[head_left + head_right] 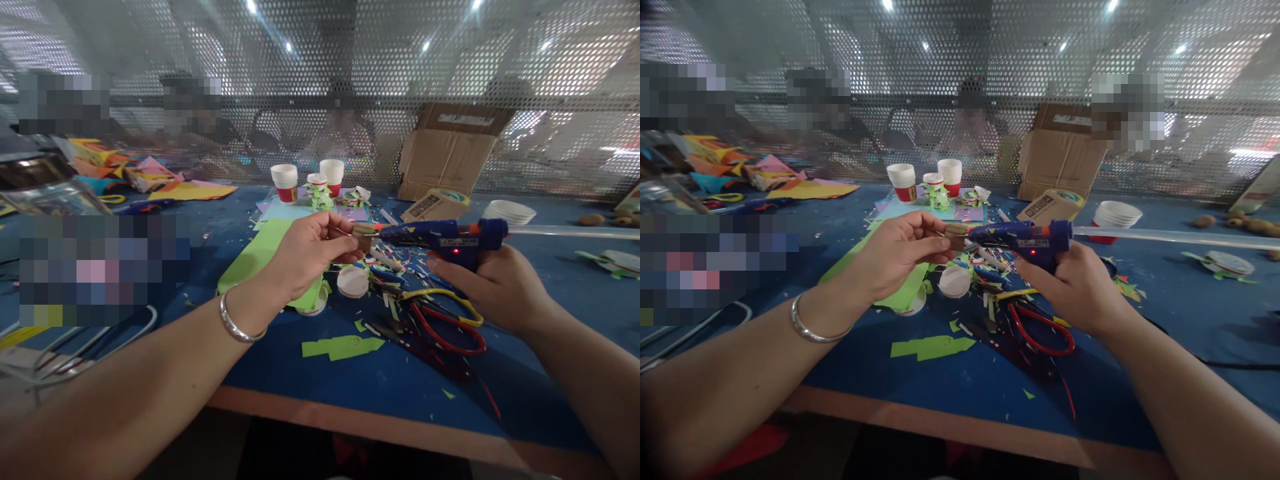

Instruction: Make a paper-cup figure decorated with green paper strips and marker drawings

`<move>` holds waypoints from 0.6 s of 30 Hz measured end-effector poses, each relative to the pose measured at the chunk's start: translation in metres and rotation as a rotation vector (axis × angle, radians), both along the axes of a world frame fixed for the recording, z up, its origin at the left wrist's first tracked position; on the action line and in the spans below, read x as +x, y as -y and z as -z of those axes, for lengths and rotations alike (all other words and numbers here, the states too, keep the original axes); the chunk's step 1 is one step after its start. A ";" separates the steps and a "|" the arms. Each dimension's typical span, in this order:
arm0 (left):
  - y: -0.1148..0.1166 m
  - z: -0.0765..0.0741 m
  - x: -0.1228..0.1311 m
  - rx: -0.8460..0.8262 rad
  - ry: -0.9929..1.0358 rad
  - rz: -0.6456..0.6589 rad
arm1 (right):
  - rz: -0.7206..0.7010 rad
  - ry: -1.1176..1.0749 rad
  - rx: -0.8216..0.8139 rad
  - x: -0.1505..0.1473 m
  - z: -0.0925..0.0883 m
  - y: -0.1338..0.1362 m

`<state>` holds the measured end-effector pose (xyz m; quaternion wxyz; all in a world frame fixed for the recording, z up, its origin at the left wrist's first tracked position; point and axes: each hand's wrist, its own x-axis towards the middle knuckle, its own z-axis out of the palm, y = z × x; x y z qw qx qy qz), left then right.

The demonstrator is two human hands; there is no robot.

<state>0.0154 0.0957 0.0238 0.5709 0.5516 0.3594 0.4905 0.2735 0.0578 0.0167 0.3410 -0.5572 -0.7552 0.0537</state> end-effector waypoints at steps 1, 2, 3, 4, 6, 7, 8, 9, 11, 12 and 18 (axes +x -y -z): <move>0.000 0.000 0.000 0.001 -0.001 0.000 | -0.003 0.002 -0.005 0.000 0.000 0.000; 0.000 0.000 0.000 0.001 -0.003 -0.001 | 0.003 0.003 -0.006 0.000 -0.001 0.000; 0.000 0.000 0.000 0.000 -0.004 -0.003 | 0.010 0.003 -0.008 -0.001 -0.001 0.000; 0.000 0.000 0.000 -0.002 -0.006 -0.005 | 0.013 0.001 -0.010 -0.001 -0.001 -0.001; 0.000 0.000 0.000 -0.002 -0.008 -0.007 | 0.017 -0.001 -0.014 -0.002 -0.001 -0.002; 0.000 0.000 0.000 0.001 -0.008 -0.007 | 0.017 -0.001 -0.016 -0.002 -0.001 -0.002; 0.000 0.000 0.000 0.004 -0.008 -0.005 | 0.017 -0.001 -0.018 -0.002 0.000 -0.002; 0.000 -0.001 -0.001 0.007 -0.009 -0.004 | 0.018 -0.002 -0.018 -0.002 0.000 -0.002; 0.000 -0.001 -0.001 0.011 -0.014 -0.007 | 0.019 -0.005 -0.020 -0.002 -0.001 -0.001; 0.000 -0.001 -0.001 0.013 -0.018 -0.009 | 0.020 -0.004 -0.022 -0.001 -0.001 0.000; 0.000 -0.002 -0.001 0.015 -0.033 -0.013 | 0.021 0.002 -0.054 -0.002 -0.003 0.001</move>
